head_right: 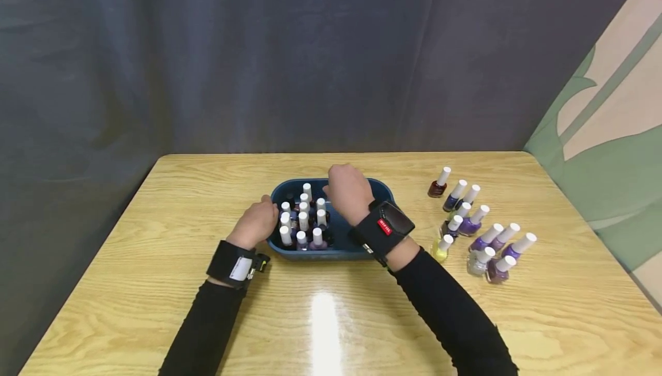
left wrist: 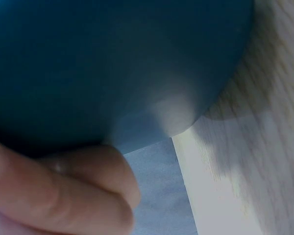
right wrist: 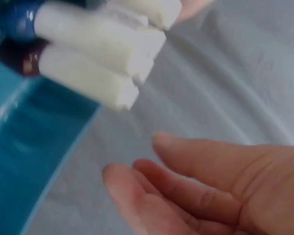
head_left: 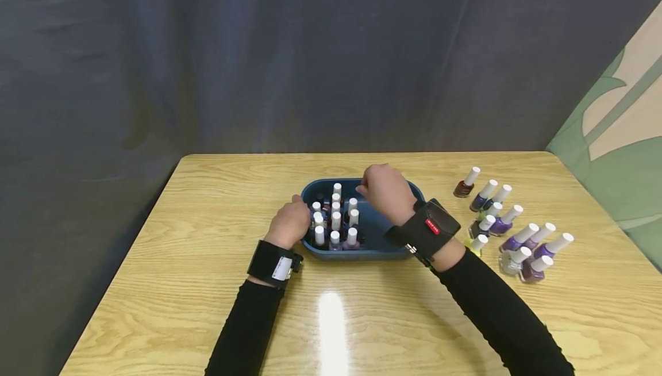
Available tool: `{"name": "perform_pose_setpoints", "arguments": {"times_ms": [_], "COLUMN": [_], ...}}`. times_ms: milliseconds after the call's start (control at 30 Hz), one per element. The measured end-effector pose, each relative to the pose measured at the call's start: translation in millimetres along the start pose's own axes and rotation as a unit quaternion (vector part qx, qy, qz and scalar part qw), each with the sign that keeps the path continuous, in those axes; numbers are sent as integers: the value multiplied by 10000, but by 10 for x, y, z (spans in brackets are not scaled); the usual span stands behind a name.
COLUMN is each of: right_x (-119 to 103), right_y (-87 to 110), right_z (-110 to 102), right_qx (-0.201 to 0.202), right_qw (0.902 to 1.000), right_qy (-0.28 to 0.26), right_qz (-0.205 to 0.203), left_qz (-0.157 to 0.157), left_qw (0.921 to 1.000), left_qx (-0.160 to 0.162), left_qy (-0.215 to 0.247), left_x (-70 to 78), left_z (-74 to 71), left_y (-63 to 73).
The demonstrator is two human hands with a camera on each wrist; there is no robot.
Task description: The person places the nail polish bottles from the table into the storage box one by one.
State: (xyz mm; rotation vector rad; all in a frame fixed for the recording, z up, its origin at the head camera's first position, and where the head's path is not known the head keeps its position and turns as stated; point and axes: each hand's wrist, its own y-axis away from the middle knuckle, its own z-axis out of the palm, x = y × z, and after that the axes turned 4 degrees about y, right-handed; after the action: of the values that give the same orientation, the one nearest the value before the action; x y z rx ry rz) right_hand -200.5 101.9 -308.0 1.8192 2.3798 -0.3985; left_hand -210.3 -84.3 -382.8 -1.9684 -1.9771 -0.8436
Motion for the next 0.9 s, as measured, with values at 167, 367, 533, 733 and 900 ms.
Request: {"name": "perform_pose_setpoints", "arguments": {"times_ms": [167,367,533,733,900], "right_x": [163,511,873,1232,1372], "right_y": [5,213,535,879,981], "right_z": [-172,-390,-502,-516,-502], "right_qx": [113,145,275,81,-53], "right_qw": [9998,9976,9943,9880,9883], "right_qy": [-27,-328,-353,-439,-289], "right_qz": [158,599,963,1477,1497], "left_qz": [-5,-6,-51,-11,-5], "left_qw": [10000,9999,9999,9999,9999], "left_qx": [-27,-128,-74,-92,-104], "left_qy": [17,58,47,101,52], "left_x": [10,30,-6,-36,-57], "left_z": [-17,5,21,24,-11], "left_y": [7,13,25,41,63]}}
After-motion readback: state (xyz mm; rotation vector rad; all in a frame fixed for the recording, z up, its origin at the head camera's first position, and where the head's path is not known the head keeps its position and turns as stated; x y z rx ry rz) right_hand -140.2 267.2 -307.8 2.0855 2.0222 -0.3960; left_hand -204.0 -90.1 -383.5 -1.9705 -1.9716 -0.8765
